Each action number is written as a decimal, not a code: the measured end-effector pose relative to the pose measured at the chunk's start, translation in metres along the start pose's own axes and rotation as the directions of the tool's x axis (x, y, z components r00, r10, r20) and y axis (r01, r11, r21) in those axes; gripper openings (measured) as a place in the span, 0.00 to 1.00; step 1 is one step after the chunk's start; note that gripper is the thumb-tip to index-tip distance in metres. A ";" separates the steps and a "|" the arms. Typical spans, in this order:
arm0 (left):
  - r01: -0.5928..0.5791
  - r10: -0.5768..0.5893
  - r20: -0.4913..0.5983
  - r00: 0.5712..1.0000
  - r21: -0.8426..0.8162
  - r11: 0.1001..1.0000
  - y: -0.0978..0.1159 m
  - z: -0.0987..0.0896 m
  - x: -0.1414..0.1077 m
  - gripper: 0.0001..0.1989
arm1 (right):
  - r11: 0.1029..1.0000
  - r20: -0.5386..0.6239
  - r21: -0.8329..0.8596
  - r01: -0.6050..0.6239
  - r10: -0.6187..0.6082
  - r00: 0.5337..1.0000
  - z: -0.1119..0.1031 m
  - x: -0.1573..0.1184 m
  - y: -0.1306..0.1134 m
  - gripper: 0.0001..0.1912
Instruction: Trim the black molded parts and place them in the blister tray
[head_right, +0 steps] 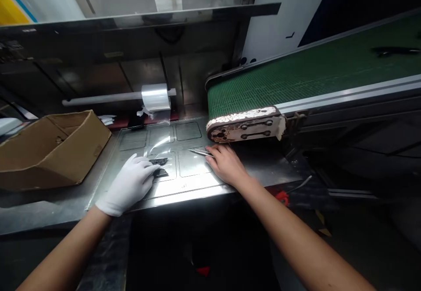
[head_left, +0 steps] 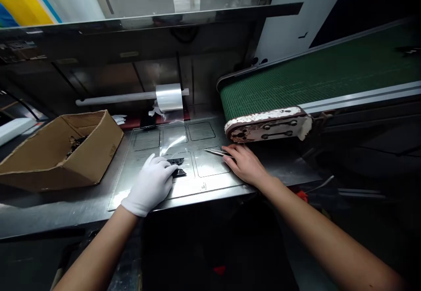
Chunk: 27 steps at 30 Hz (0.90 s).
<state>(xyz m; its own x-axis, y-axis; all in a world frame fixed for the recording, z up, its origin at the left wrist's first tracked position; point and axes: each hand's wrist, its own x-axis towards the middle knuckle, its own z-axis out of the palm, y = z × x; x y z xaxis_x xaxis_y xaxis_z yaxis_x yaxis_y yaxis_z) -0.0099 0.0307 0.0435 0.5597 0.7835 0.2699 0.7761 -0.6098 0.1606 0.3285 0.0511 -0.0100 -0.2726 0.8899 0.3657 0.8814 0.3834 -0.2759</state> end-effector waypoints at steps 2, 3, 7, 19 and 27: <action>-0.015 0.016 -0.014 1.000 0.038 0.999 0.006 0.004 0.004 0.14 | 1.000 -0.032 0.026 -0.011 0.012 0.999 0.003 -0.003 0.000 0.22; -0.022 0.023 -0.027 0.999 0.039 0.999 0.007 0.006 0.005 0.13 | 0.999 -0.049 0.039 -0.011 0.013 0.999 0.003 -0.004 0.002 0.21; 0.012 -0.014 -0.167 0.986 -0.012 1.000 0.002 0.011 -0.008 0.13 | 0.995 -0.146 0.104 0.000 0.015 0.989 0.002 -0.004 0.011 0.18; 0.053 -0.438 -0.670 0.600 -0.513 0.857 0.093 0.060 -0.133 0.15 | -0.095 0.529 0.837 -0.539 -0.112 0.841 0.037 -0.115 -0.194 0.25; 0.504 -0.845 0.143 0.515 -0.848 0.163 0.118 0.091 -0.214 0.14 | 0.106 0.816 0.578 -0.809 -0.098 0.570 0.091 -0.147 -0.196 0.24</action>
<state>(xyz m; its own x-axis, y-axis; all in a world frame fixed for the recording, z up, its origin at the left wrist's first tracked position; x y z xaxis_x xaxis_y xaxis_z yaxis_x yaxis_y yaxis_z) -0.0111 -0.1980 -0.0819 -0.3262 0.9359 -0.1330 0.1629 0.1943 0.9673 0.1608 -0.1323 -0.0904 -0.5565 0.6709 -0.4901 0.0914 -0.5369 -0.8387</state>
